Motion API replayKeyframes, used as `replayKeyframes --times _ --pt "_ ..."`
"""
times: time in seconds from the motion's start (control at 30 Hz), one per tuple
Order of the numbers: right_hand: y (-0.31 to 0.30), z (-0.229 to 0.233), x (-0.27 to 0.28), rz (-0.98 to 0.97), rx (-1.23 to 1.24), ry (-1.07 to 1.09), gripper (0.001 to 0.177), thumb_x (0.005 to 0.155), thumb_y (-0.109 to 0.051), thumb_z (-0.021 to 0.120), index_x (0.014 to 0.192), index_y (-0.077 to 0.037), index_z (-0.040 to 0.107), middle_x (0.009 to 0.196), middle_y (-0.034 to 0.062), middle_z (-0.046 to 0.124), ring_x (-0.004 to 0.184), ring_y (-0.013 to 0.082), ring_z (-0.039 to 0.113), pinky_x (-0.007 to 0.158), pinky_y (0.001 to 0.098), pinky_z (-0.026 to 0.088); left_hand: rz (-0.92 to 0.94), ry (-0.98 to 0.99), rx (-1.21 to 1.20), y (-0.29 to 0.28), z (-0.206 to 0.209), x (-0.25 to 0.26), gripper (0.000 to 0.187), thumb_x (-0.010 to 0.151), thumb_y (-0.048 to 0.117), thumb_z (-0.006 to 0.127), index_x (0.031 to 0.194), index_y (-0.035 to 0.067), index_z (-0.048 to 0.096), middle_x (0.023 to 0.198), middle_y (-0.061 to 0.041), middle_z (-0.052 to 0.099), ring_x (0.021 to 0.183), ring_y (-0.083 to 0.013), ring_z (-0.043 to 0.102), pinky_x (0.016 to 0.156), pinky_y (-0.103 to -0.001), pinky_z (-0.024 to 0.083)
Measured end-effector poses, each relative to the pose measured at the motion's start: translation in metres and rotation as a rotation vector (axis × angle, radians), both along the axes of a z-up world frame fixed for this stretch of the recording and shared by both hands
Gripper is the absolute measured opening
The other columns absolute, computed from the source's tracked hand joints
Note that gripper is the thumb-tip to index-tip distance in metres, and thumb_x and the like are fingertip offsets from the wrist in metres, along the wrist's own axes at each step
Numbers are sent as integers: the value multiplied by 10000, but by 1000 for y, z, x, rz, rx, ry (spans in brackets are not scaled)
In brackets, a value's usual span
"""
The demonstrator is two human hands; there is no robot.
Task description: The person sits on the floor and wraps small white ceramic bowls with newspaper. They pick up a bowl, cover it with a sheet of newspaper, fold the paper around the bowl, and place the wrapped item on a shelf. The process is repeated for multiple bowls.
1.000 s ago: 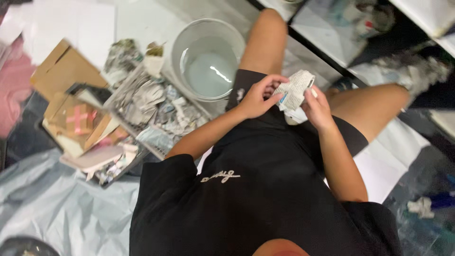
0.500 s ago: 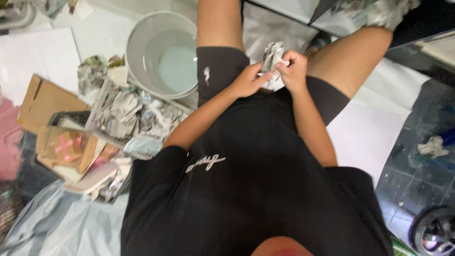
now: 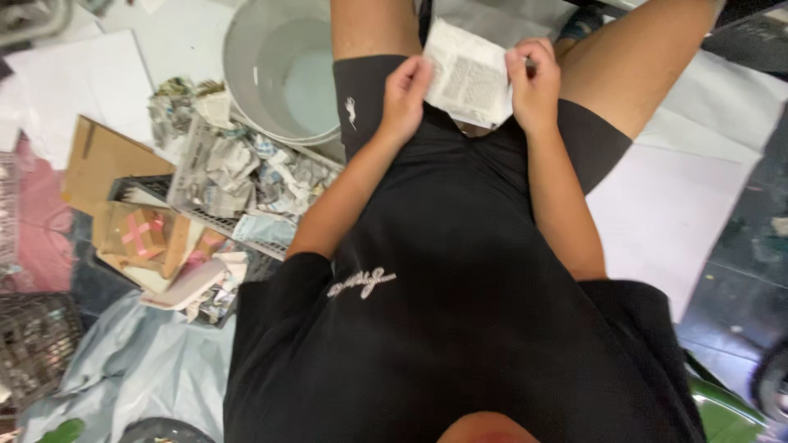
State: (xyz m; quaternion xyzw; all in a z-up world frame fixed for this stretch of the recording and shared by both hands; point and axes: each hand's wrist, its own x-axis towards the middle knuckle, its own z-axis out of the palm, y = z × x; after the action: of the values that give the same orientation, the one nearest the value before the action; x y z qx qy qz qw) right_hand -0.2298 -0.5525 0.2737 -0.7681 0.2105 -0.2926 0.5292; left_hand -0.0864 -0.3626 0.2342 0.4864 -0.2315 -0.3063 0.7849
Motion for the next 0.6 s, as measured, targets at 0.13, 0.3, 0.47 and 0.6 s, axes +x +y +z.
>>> replayKeyframes --times 0.13,0.3,0.47,0.6 --pt "36 23 -11 131 -400 -57 244 969 -4 665 1210 32 647 1271 171 584 1206 333 559 1060 387 448 -31 -366 111 22 29 -16 173 1073 175 623 1046 4 636 877 30 624 819 -27 543 751 -225 471" --pt "38 11 -13 249 -166 -30 75 1113 -74 615 1109 -1 630 1243 116 621 1191 242 583 1086 340 445 -80 -429 98 24 43 -24 182 1090 184 606 1063 8 642 926 15 646 887 -44 573 810 -241 495" --pt "25 -30 -27 395 275 -16 206 1173 -185 554 1073 -17 619 1075 7 603 982 106 535 900 274 457 -113 -313 69 27 27 -14 224 1094 215 580 1110 4 654 975 11 684 912 -56 596 837 -255 508" --pt "17 -69 -36 339 525 170 252 1143 -239 561 1071 -34 688 904 -55 684 766 66 600 706 250 505 -89 -296 112 24 3 -16 217 1096 184 594 1147 -16 662 1021 -19 706 943 -89 614 864 -280 522"
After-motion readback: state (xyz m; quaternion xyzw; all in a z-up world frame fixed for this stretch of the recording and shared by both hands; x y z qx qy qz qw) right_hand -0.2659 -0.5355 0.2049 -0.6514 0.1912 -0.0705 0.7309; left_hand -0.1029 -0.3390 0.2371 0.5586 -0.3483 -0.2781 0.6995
